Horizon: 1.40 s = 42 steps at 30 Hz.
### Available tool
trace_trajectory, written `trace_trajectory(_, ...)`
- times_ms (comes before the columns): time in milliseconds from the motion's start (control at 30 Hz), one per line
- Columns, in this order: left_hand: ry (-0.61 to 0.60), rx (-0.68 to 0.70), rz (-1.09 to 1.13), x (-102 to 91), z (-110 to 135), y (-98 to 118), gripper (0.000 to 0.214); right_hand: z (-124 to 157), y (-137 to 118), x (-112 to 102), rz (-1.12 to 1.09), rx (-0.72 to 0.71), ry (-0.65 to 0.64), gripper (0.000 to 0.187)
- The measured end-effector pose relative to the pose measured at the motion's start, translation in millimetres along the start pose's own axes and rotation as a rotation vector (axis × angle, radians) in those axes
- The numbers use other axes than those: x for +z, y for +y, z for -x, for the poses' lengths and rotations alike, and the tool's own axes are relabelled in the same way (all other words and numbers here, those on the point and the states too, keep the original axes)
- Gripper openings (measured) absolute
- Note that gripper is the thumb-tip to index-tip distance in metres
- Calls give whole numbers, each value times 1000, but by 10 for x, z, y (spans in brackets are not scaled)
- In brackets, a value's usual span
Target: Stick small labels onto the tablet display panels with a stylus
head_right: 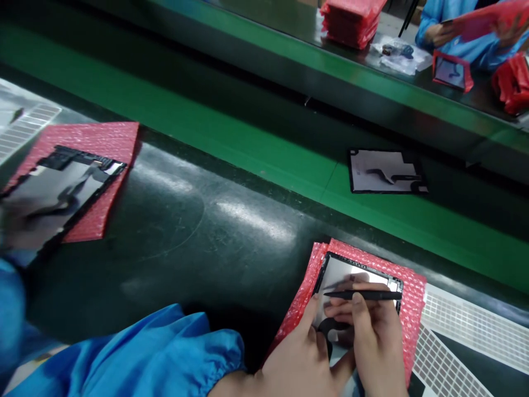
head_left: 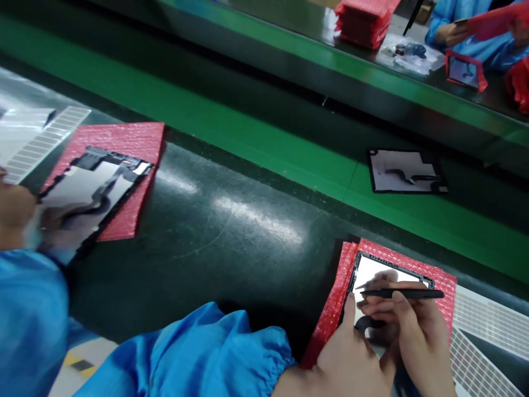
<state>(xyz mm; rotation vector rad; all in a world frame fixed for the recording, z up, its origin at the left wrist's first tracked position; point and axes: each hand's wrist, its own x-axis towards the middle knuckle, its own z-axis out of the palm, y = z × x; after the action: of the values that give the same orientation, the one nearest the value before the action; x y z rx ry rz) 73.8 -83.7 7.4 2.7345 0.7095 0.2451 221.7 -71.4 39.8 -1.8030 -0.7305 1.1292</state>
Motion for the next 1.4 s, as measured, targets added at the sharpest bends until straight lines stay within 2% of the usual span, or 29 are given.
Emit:
trace_trajectory(100,-25,1,-6,-69,33,-43,40,-7,26,-26,-100,-9,-1,39)
trace_trajectory(200,-137,-2,39,-207,75,-94,55,57,-13,-111,-250,-60,-36,30)
trace_trajectory(300,-234,6,65,-357,58,-156,95,164,-59,-374,-369,-165,-32,20)
trace_trajectory(333,-253,16,53,-399,38,-179,106,205,-52,-517,-383,-202,0,18)
trace_trajectory(400,-309,35,20,-468,-9,-226,113,305,25,-883,-369,-257,115,14)
trace_trajectory(500,-375,39,2,-535,-71,-259,97,518,307,-1553,-285,-271,363,14)
trace_trajectory(567,-355,37,0,-571,-119,-214,83,696,583,-2008,-210,-264,523,20)
trace_trajectory(667,-277,81,-35,-631,-271,33,61,976,1051,-2615,-99,-237,752,34)
trace_trajectory(733,-221,183,-4,-653,-444,323,49,1134,1357,-2933,-79,-218,874,38)
trace_trajectory(800,-218,318,106,-603,-660,671,41,1241,1631,-3162,-105,-212,970,38)
trace_trajectory(867,-254,474,223,-426,-895,1020,45,1290,1851,-3295,-132,-230,1040,37)
trace_trajectory(933,-259,637,251,-119,-1125,1316,67,1291,1999,-3350,-126,-262,1080,36)
trace_trajectory(967,-251,677,231,63,-1232,1434,79,1279,2043,-3361,-117,-275,1083,37)
trace_trajectory(1067,-255,672,148,574,-1507,1662,90,1223,2080,-3392,-116,-308,1045,38)
trace_trajectory(1133,-237,619,73,789,-1640,1738,93,1192,2068,-3429,-132,-330,1003,39)
trace_trajectory(1200,-213,576,5,882,-1727,1790,96,1181,2063,-3457,-140,-336,969,40)
trace_trajectory(1300,-192,540,-55,885,-1774,1888,98,1215,2086,-3417,-143,-307,935,40)
trace_trajectory(1400,-163,629,-69,875,-1753,2030,93,1286,2112,-3295,-226,-269,871,37)
